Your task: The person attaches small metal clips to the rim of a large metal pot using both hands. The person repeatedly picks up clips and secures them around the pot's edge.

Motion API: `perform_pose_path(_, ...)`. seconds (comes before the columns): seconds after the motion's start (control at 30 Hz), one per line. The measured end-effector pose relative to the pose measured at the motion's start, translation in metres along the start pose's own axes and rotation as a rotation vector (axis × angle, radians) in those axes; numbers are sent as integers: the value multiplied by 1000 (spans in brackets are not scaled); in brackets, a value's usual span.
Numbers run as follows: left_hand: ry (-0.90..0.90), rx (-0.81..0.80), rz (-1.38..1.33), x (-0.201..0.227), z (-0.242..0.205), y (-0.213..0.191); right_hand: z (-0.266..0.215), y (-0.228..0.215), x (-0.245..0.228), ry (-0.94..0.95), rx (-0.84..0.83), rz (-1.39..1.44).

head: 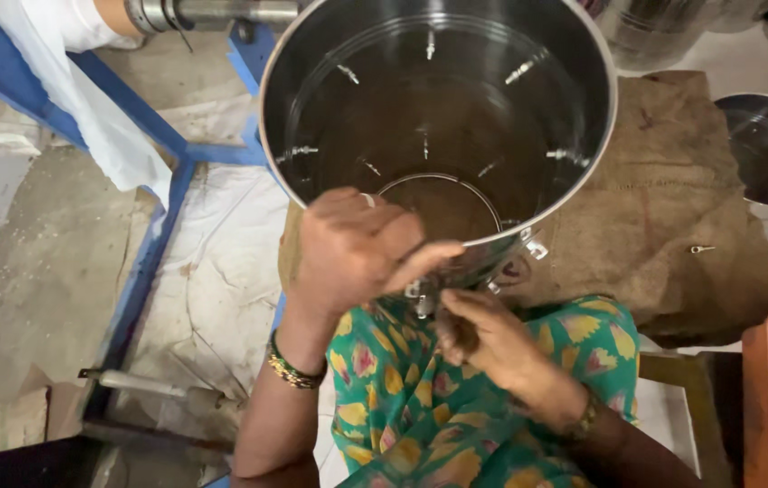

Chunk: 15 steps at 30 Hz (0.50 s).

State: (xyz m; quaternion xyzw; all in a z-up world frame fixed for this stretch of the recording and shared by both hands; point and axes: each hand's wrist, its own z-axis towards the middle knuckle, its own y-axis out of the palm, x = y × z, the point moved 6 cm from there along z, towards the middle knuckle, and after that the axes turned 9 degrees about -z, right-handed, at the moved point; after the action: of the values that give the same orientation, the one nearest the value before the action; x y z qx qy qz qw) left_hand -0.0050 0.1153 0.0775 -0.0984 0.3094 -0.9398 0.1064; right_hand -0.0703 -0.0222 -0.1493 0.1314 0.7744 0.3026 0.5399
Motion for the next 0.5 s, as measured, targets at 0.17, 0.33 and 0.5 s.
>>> perform_pose_path(0.17, -222, 9, -34, -1, 7, -12, -25, -59, -40, -159, 309, -231)
perform_pose_path(0.33, -299, -115, -118, 52, 43, 57, -41, -98, -56, -410, 383, -401)
perform_pose_path(0.5, -449, -221, 175, 58, 72, 112, -39, -121, -43, -380, 574, -812)
